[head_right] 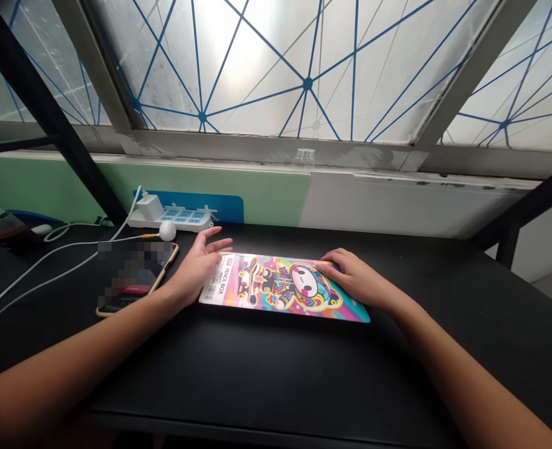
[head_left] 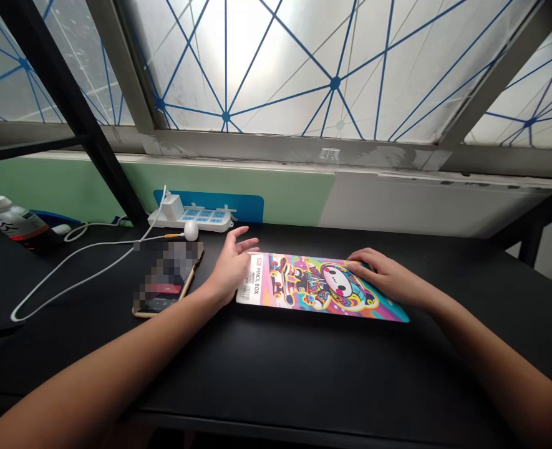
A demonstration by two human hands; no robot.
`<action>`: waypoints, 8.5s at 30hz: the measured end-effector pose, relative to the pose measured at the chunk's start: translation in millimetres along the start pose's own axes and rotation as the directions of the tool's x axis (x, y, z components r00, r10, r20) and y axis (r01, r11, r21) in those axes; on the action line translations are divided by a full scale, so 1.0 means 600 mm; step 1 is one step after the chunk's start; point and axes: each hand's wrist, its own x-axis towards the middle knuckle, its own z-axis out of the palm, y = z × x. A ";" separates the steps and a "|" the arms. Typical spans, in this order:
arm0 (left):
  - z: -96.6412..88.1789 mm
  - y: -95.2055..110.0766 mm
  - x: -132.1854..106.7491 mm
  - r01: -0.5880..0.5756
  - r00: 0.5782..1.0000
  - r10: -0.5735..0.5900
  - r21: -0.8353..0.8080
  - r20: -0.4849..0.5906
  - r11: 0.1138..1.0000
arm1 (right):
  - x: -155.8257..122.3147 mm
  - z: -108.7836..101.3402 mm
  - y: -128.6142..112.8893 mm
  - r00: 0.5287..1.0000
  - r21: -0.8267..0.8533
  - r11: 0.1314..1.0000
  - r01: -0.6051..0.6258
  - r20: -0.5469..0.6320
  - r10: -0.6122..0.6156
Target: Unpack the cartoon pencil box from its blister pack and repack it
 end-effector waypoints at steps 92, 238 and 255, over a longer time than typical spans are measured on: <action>0.004 0.046 -0.064 -0.742 0.600 0.245 0.644 0.762 -0.187 | -0.058 0.088 -0.116 0.709 -0.514 0.677 0.526 -0.174 -0.683; -0.025 0.014 -0.007 -0.608 0.774 0.200 0.793 0.601 -0.029 | -0.039 0.193 -0.256 0.478 -0.413 0.478 0.775 -0.110 -0.871; -0.021 0.017 -0.006 -0.619 0.775 0.172 0.785 0.608 0.014 | 0.062 0.018 -0.089 0.977 -0.158 0.964 0.213 0.055 -0.207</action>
